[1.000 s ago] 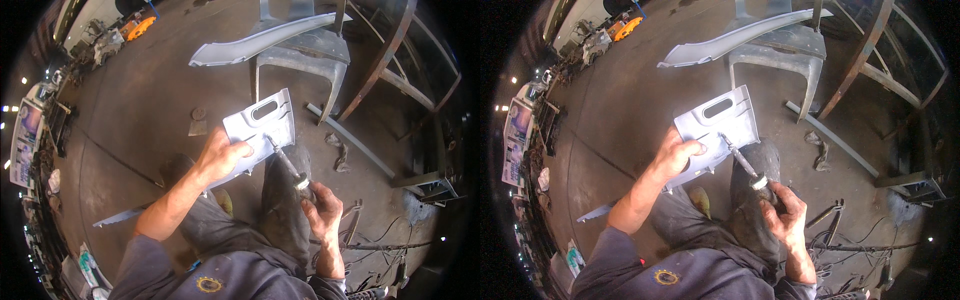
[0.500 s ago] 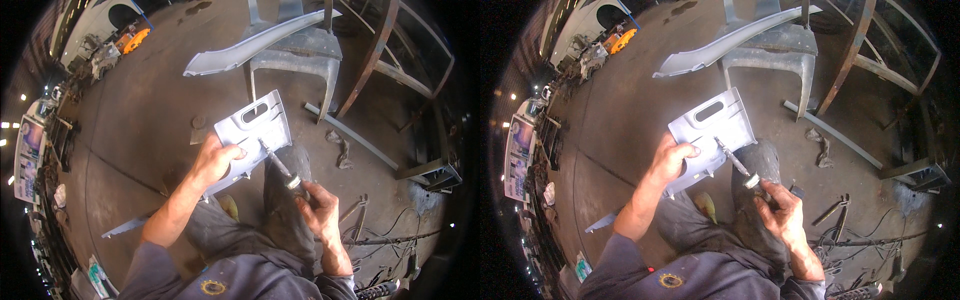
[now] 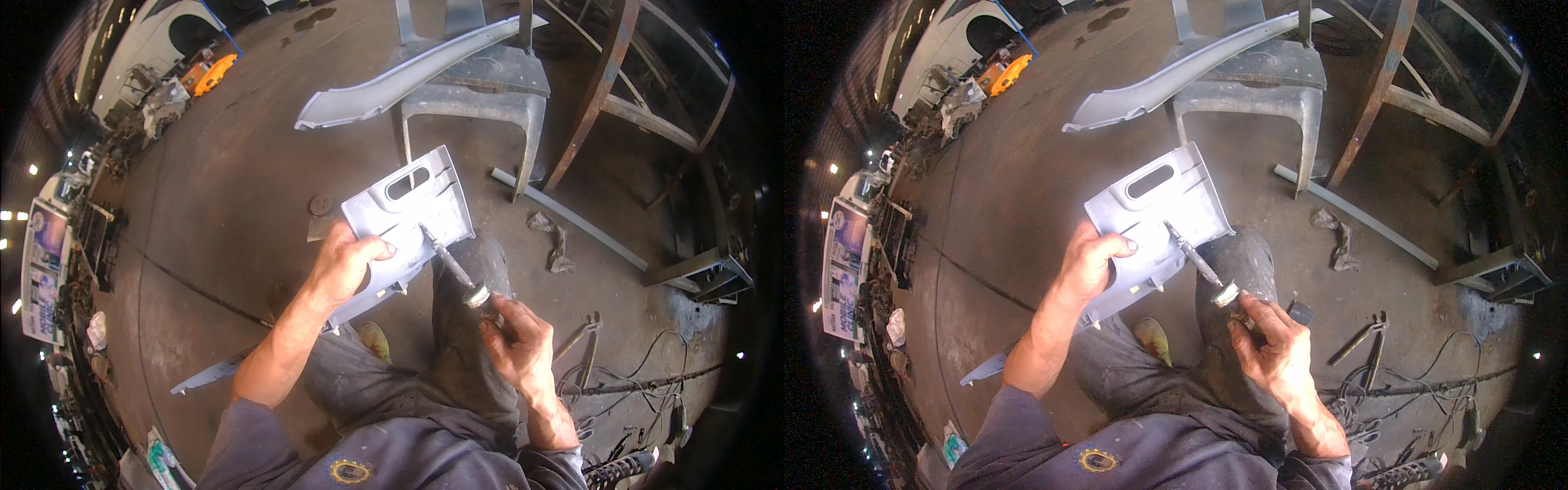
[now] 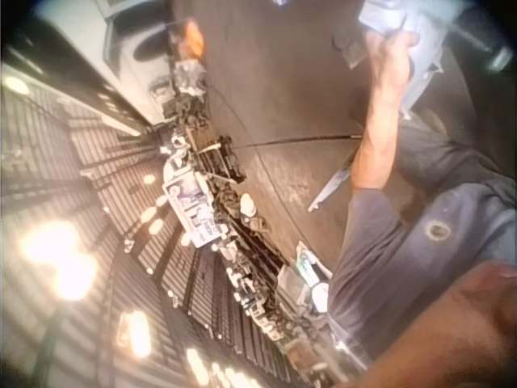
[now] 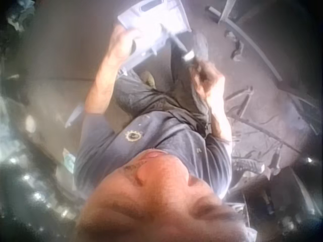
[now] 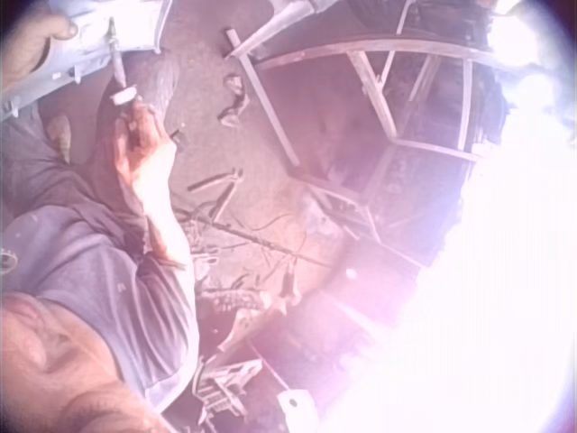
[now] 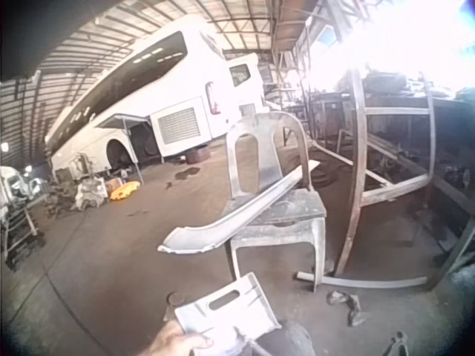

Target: The person uses a soldering iron to apply filler to a grey plastic car part, then sands the area with sandpaper to smooth the surface.

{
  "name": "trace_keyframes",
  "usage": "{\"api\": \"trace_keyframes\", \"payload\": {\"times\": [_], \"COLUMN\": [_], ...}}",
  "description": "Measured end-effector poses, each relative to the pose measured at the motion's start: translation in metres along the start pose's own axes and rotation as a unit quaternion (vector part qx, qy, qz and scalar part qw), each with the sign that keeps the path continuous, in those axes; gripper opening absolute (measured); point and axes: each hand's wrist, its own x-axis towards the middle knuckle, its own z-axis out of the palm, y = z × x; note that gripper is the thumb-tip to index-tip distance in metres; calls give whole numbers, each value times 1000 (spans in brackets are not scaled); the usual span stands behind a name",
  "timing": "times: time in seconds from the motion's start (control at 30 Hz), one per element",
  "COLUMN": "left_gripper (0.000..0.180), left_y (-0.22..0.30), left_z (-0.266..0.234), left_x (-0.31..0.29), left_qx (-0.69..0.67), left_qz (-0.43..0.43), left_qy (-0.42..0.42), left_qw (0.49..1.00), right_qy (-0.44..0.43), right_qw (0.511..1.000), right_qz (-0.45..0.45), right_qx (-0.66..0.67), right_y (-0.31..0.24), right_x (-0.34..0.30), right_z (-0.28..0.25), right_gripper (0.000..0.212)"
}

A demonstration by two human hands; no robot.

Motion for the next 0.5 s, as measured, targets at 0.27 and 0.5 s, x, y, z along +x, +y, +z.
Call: {"api": "trace_keyframes", "payload": {"times": [0.27,0.5], "left_gripper": [38,31], "left_y": [0,2], "left_z": [-3,1], "left_x": [1,3], "left_qx": [-2,-18], "left_qz": [4,3], "left_qy": [2,27], "left_qw": [1000,999], "right_qy": [-17,19], "right_qw": [1000,998], "right_qz": [12,30], "right_qx": [-2,57], "right_y": [-5,9], "right_x": [-2,0], "right_z": [-4,1], "right_gripper": [36,35]}}
